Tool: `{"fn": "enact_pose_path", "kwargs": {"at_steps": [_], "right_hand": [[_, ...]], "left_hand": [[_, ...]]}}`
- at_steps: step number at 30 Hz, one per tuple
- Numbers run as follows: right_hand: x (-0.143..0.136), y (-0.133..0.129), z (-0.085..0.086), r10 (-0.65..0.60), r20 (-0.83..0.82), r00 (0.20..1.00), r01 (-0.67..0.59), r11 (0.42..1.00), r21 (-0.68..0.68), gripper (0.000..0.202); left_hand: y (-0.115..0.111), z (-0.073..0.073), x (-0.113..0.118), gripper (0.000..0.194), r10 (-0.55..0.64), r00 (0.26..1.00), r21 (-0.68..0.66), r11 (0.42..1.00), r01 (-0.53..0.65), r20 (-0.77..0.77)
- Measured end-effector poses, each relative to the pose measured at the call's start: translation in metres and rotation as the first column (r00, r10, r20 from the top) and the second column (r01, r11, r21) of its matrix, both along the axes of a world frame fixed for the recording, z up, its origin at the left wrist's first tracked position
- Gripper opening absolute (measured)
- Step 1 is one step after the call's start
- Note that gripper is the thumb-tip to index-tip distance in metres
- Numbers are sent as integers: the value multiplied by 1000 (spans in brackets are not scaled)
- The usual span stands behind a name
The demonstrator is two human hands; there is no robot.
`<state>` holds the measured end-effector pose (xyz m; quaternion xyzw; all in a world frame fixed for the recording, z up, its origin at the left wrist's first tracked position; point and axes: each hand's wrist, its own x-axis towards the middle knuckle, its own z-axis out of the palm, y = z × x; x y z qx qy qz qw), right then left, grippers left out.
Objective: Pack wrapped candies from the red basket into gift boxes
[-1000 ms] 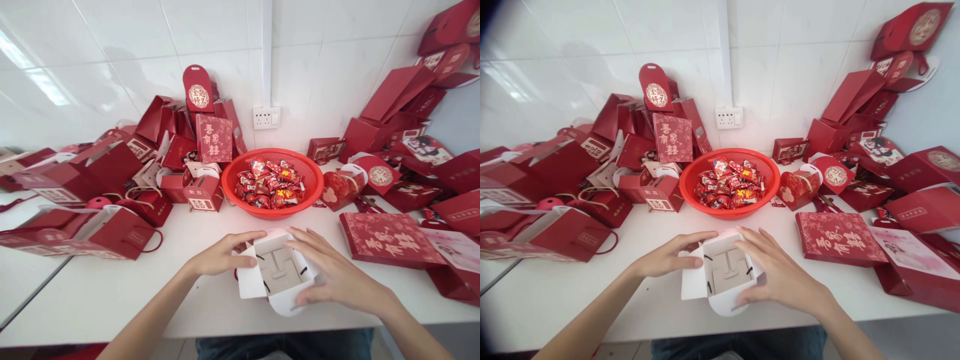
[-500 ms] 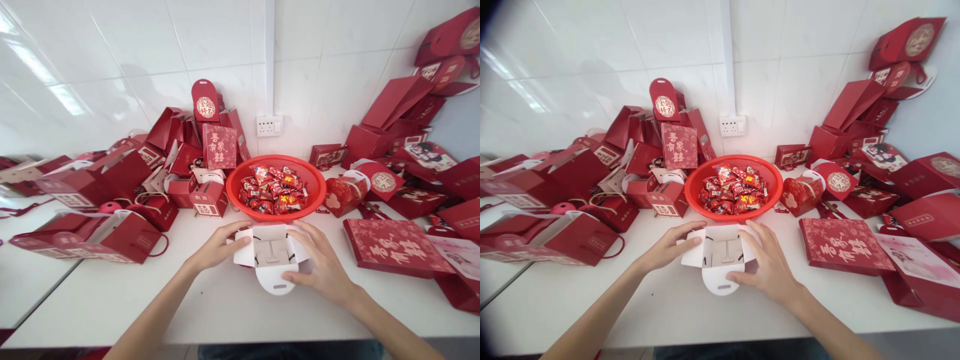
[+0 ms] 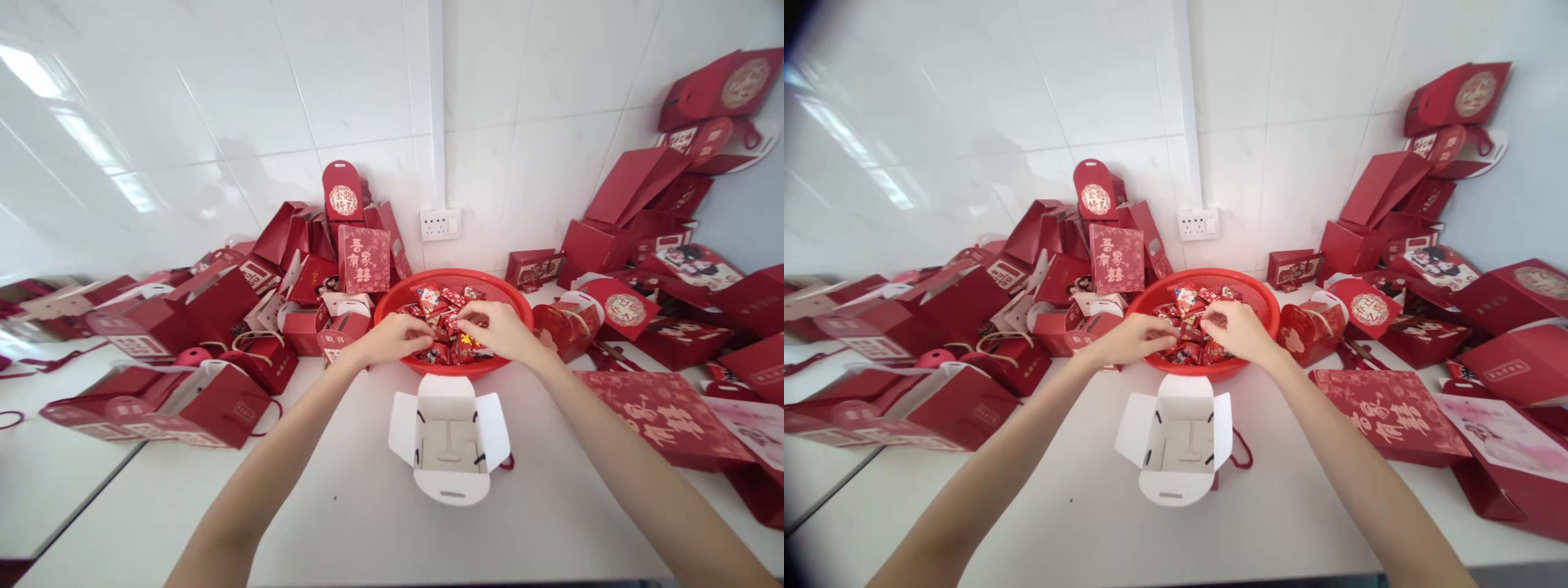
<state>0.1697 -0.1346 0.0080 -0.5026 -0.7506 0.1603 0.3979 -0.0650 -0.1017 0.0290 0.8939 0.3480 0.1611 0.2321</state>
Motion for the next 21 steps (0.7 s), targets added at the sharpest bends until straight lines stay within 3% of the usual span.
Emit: {"fn": "enact_pose_path", "kwargs": {"at_steps": [2,5,9,12,15,18,21], "right_hand": [[-4,18,-4,-40,45,998,44,995,-91,11],[-5,31,-14,-59,83,995,71,987,-147,13],[0,34,-23,-57,113,992,81,972,-218,11],[1,34,-23,-44,119,992,74,963,-258,9],[0,33,-20,-29,108,994,59,957,-283,9],[0,31,-18,-19,78,997,41,956,-290,11],[0,29,-17,-8,40,999,20,958,-288,10]], "left_hand": [[22,-2,14,28,-79,945,-93,994,51,-317],[43,-11,29,40,-95,892,-125,991,43,-443],[50,-26,41,64,-55,845,-84,996,12,-532],[51,-33,43,59,-38,871,-66,998,6,-490],[52,-34,43,39,-19,918,-48,999,0,-395],[52,-34,41,21,11,970,-25,1000,-18,-242],[51,-34,38,15,57,997,-21,998,-58,-61]]}}
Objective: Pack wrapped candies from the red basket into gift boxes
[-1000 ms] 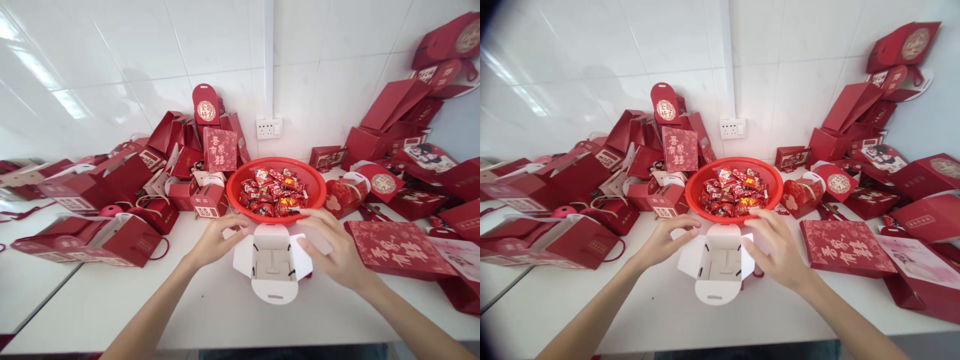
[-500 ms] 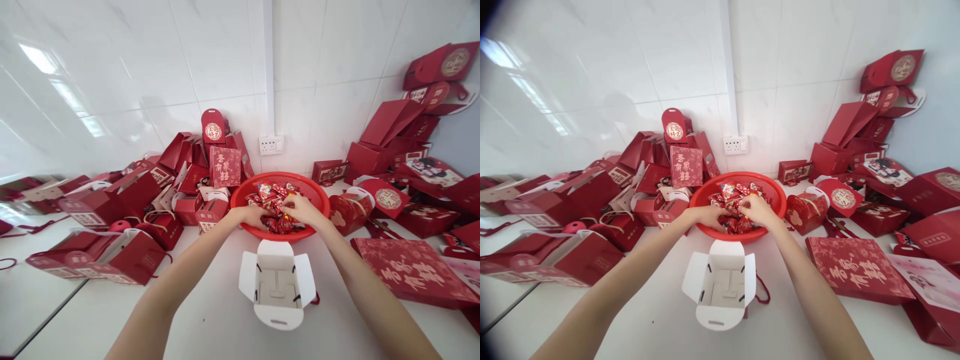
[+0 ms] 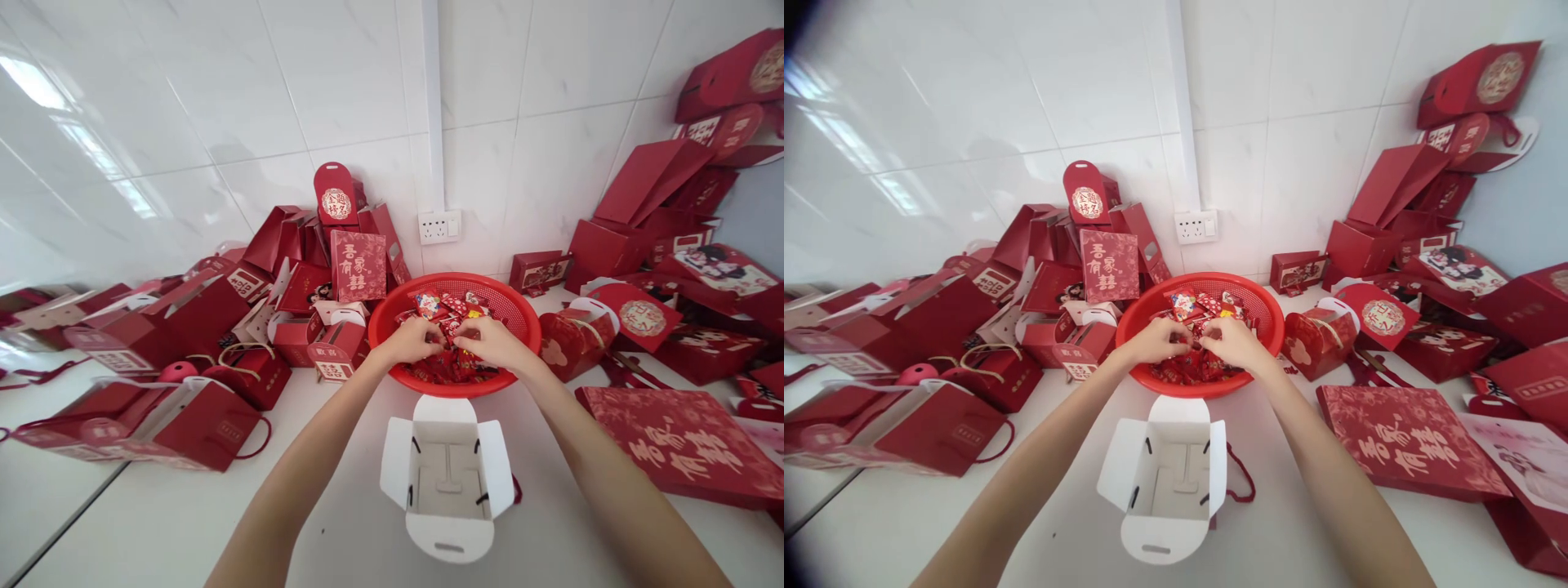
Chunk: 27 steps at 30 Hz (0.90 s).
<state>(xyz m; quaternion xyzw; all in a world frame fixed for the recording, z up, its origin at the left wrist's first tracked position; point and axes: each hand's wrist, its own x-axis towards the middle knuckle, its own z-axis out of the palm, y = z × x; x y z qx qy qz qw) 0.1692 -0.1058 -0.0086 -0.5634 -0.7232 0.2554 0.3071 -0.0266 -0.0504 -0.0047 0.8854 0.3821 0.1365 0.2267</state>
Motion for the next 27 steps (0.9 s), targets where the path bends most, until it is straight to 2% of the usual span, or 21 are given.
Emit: {"fn": "enact_pose_path", "kwargs": {"at_steps": [4,7,15,20,27], "right_hand": [[-1,-2,0,20,-38,999,-20,1000,-1,9],[-1,-2,-2,43,-72,996,-44,999,-10,10],[0,-1,-4,-4,-91,996,5,1000,11,9],[1,-2,-4,50,-127,991,-51,999,-6,10],[2,-2,-5,102,-216,971,-118,991,-64,31]], "left_hand": [[2,-3,-3,22,59,977,-9,998,-58,205],[5,-7,-4,27,81,956,-36,997,-73,284],[7,-10,-4,19,127,943,-48,992,-118,309],[5,-9,-3,22,137,932,-47,991,-129,335],[4,-4,-1,30,139,894,-59,990,-127,426]]}}
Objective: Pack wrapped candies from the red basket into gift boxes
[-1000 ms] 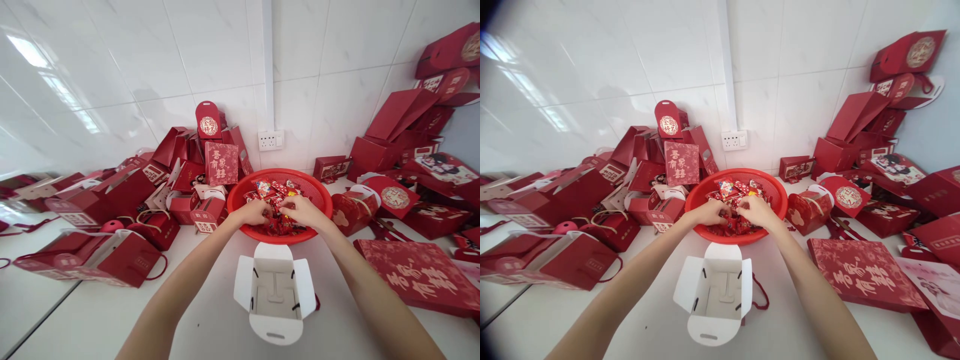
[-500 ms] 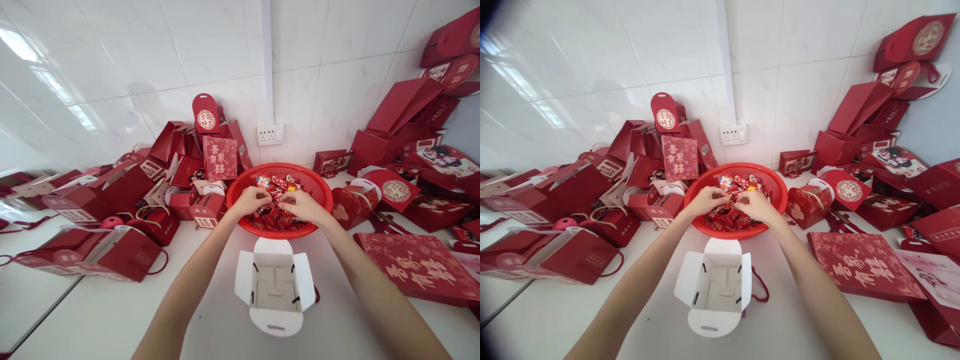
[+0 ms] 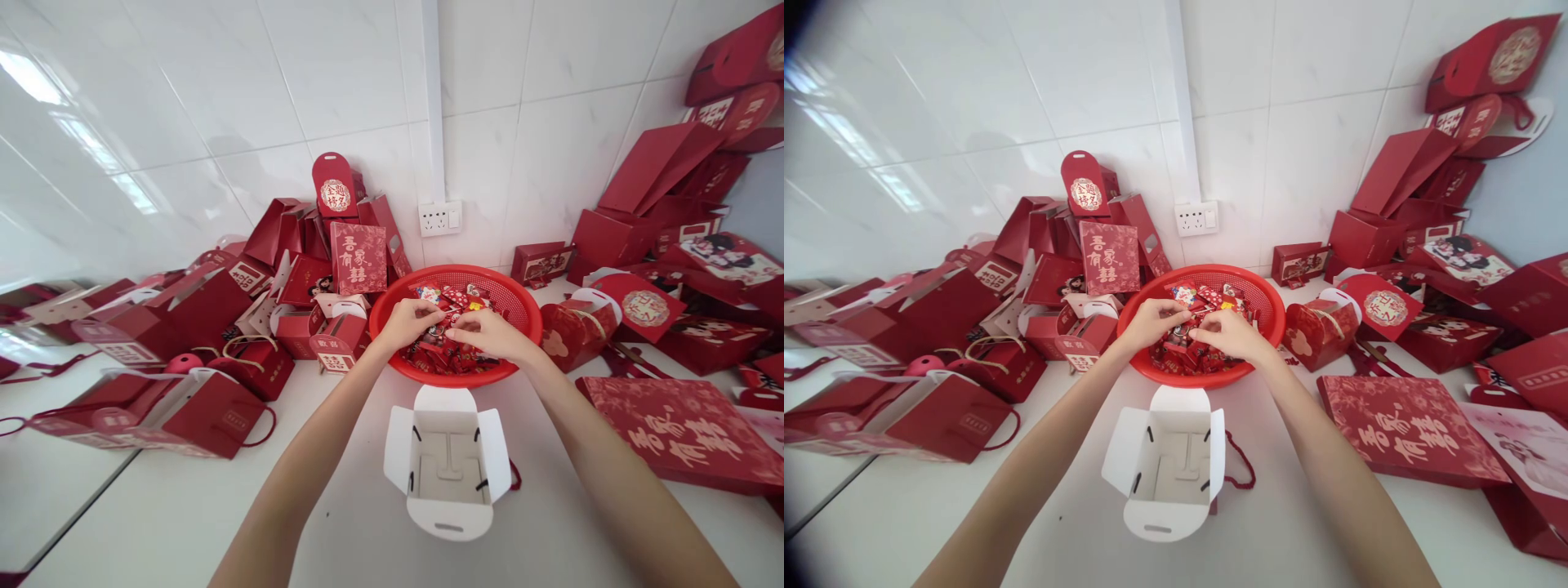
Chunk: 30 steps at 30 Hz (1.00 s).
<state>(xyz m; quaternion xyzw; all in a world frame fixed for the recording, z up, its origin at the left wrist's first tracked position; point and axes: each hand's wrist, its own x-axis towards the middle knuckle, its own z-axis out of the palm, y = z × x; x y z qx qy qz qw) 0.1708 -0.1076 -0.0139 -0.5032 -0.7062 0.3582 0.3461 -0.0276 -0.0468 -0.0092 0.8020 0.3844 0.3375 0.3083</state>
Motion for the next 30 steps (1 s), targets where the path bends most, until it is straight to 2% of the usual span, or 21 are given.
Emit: {"fn": "enact_pose_path", "kwargs": {"at_steps": [4,7,13,15,16,18,21,23,26,30], "right_hand": [[-1,0,0,8,-22,1000,-9,999,-41,37],[-1,1,-1,9,-46,999,-10,999,-33,36],[0,6,-2,-93,-155,984,98,995,25,14],[1,6,-2,-115,-170,979,122,992,27,10],[1,6,-2,-120,-171,978,126,992,24,10],[0,6,-2,-117,-156,981,122,992,20,8],[0,5,-3,-108,-110,988,112,993,32,4],[-1,6,-5,-97,-78,992,100,994,34,6],[-1,7,-6,-84,-43,996,85,996,39,6],[0,7,-6,-71,-19,997,72,996,55,7]], "left_hand": [[-3,2,2,29,-52,998,-1,999,52,32],[-5,2,4,37,-97,993,-107,989,103,60],[-7,1,7,45,-107,983,-226,964,140,152],[-8,2,8,43,-115,985,-267,952,147,132],[-8,2,8,41,-128,990,-259,956,140,64],[-9,3,8,35,-153,974,-183,976,121,-170],[-8,4,6,29,-173,860,-98,985,143,-480],[-7,4,5,25,-192,797,-119,981,151,-573],[-7,5,4,31,-197,707,-144,980,135,-679],[-8,9,6,40,-213,641,-177,977,121,-737]]}}
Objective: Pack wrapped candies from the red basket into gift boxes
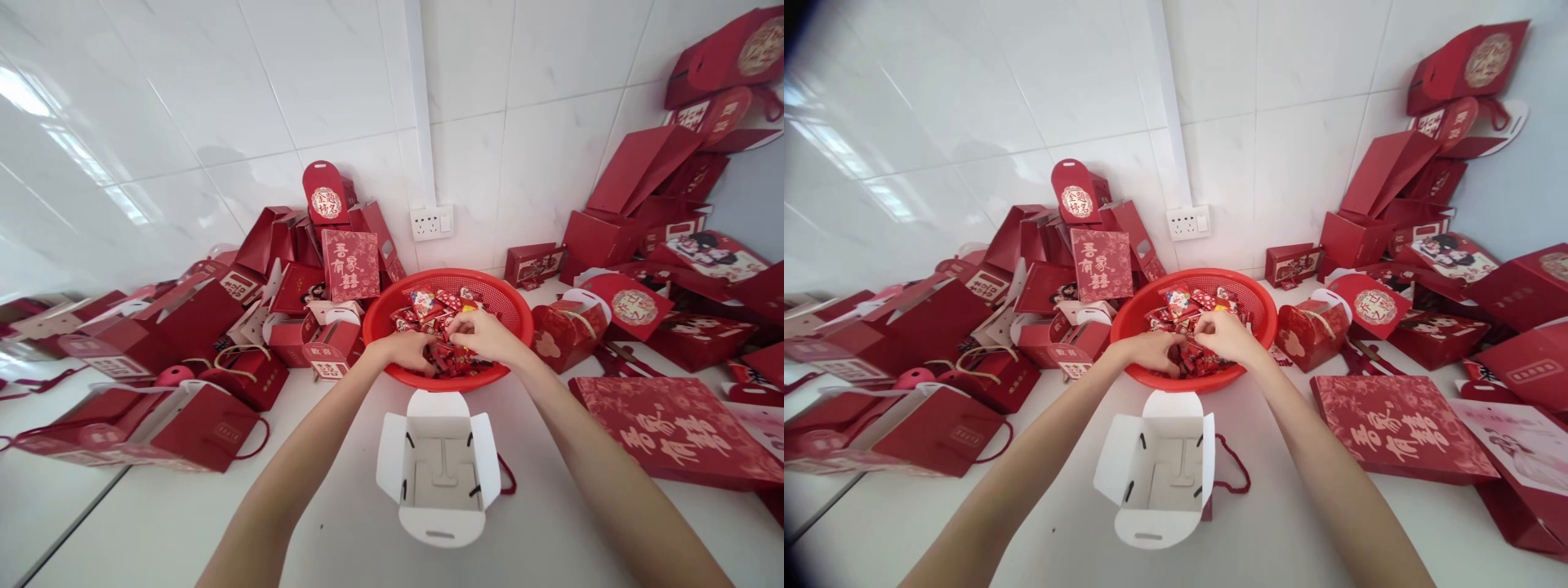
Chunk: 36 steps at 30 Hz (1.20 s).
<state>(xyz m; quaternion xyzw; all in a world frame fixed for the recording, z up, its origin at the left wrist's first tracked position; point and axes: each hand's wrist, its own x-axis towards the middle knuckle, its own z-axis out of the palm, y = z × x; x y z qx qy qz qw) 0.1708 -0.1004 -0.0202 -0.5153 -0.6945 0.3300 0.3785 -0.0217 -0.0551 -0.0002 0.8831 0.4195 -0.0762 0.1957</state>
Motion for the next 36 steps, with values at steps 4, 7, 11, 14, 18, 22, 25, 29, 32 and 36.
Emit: {"fn": "enact_pose_path", "kwargs": {"at_steps": [4,7,11,14,18,22,25,29,32,36], "right_hand": [[0,0,1,35,23,999,-35,999,0,6],[1,0,0,55,33,998,-54,999,-5,7],[1,0,-2,26,24,999,-26,1000,-5,6],[0,0,-1,-20,6,1000,20,1000,2,6],[-1,-3,3,-67,-11,998,67,998,16,5],[-1,-3,4,-90,-28,996,90,996,14,6],[-1,-2,3,-98,-40,994,99,995,2,9],[-1,-1,2,-89,-57,994,89,996,-3,9],[-2,-2,2,-84,-75,994,84,996,-7,8],[-2,-2,3,-87,-97,991,85,996,-26,6]], "left_hand": [[-1,2,1,43,-31,999,-24,999,31,-9],[0,2,0,36,-48,996,-137,989,59,81],[1,0,-5,25,-3,925,-238,966,102,381],[2,-1,-8,29,38,826,-226,968,109,562],[6,-4,-9,35,131,710,-244,968,59,692],[11,-10,-9,43,268,529,-288,957,-47,805],[13,-12,-10,48,306,481,-309,948,-76,821],[12,-11,-10,52,319,448,-339,940,-38,835],[12,-11,-9,52,305,438,-333,943,-14,846],[11,-10,-8,52,302,447,-325,945,-28,842]]}}
